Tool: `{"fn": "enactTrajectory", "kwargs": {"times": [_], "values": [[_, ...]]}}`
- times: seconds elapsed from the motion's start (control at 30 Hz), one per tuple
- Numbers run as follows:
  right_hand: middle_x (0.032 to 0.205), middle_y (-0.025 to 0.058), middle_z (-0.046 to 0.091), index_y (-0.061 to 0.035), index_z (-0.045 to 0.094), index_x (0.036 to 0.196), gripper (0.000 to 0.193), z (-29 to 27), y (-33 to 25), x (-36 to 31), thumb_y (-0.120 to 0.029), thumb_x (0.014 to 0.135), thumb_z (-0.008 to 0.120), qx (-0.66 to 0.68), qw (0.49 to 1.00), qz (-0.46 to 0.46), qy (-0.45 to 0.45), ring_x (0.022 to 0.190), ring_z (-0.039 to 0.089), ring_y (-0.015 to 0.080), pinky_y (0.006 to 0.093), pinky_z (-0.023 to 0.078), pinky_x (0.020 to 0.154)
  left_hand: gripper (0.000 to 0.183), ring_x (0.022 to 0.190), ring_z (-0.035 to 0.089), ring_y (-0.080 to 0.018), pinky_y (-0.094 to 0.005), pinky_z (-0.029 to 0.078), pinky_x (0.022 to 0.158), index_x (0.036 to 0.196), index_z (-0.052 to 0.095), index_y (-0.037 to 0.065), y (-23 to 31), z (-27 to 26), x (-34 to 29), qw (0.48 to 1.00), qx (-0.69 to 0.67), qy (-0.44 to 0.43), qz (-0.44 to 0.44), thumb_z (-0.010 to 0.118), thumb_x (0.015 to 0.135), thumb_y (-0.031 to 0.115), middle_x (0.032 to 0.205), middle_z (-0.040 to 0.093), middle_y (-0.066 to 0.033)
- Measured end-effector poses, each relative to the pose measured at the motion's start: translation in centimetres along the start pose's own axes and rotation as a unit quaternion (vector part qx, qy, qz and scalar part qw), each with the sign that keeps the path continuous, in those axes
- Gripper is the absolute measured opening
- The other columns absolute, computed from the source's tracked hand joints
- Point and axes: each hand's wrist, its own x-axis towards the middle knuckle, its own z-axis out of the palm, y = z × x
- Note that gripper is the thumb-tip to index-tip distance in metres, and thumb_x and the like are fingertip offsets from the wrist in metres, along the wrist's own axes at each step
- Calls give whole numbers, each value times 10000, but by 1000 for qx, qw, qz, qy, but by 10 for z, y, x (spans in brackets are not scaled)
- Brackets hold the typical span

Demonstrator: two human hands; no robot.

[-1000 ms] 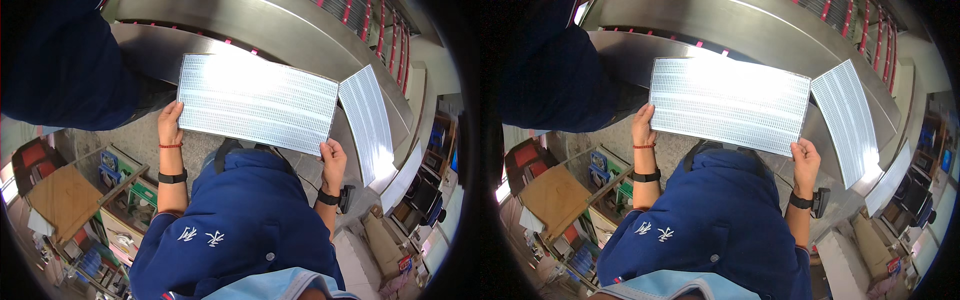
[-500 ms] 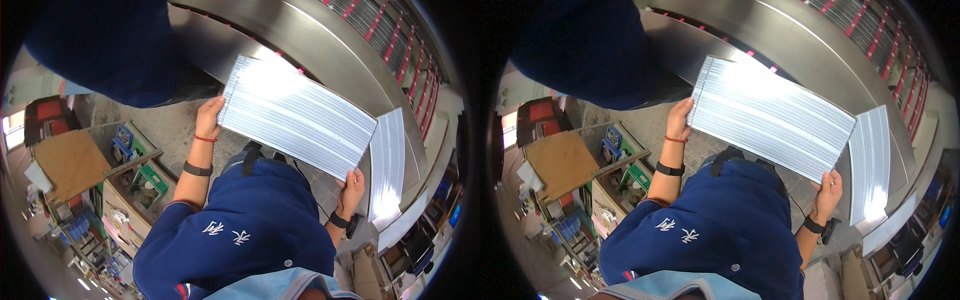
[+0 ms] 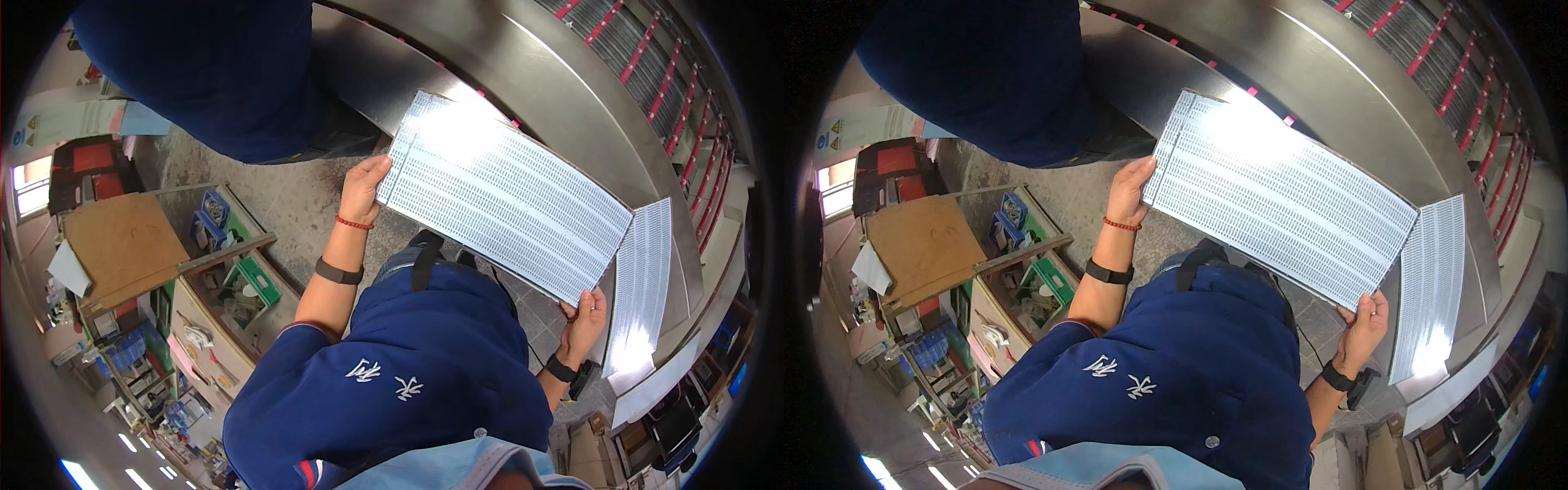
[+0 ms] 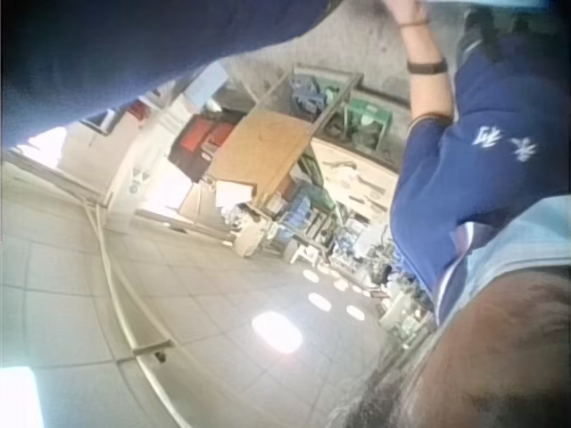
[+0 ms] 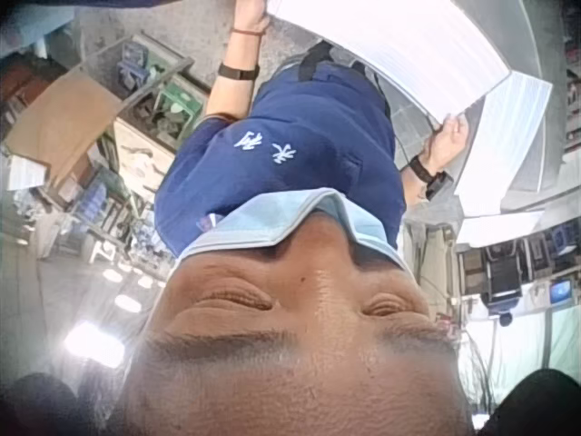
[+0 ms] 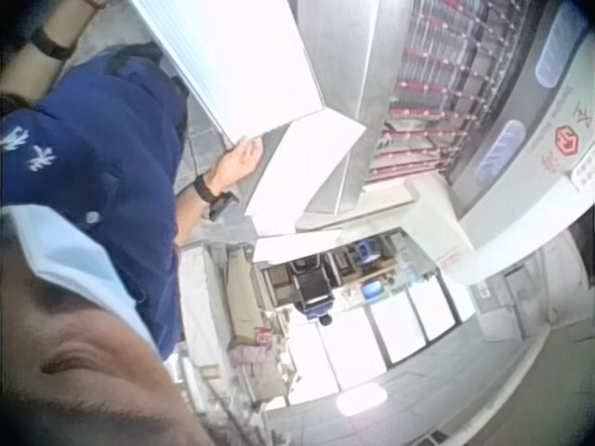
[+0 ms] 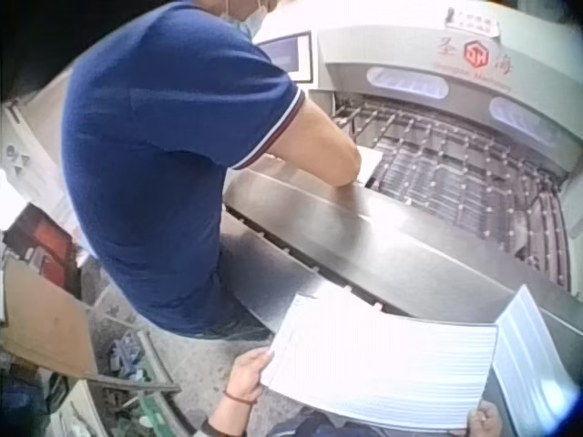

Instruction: Checking mesh filter panels as they come out of a machine and organizing them on a table, then using a cleaning tool on the workbench.

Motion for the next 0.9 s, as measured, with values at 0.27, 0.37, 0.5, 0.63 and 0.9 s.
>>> {"fn": "enactTrajectory", "kwargs": {"times": [0.27,0.37,0.5,0.63,0.9], "values": [[912,138,609,48,470,1082,250,2,-2,0,-98,882,506,30,999,-13,-30,723,622,143,213,547,553,210,721,608,-128,-230,495,655,983,596,-64,-1,-1,2,1000,1,-5,4,594,829,77,858,643,-93],[929,143,604,50,457,1099,265,3,-3,-3,-97,883,502,37,999,-20,-26,745,620,149,219,549,574,245,728,609,-134,-235,496,659,1010,584,-78,3,4,-1,1000,27,1,2,601,822,77,869,642,-104],[943,149,600,51,453,1105,266,2,-2,-4,-90,885,496,32,999,-28,-23,752,621,156,230,554,584,271,796,616,-145,-258,498,722,1043,577,-65,-3,-3,1,999,35,-15,-2,598,828,99,936,642,-112],[946,149,600,46,454,1102,259,1,0,-5,-88,885,500,42,998,-36,-26,760,625,162,252,560,600,273,787,616,-142,-251,495,715,1037,578,-68,-1,-1,-3,1000,13,-27,-2,600,828,106,923,644,-108],[865,116,607,37,470,1072,243,2,-2,-4,-109,884,523,50,997,-41,-29,663,587,111,197,495,538,276,785,617,-142,-251,494,705,1045,573,-67,1,2,-4,999,11,-34,4,593,835,111,915,644,-108]]}}
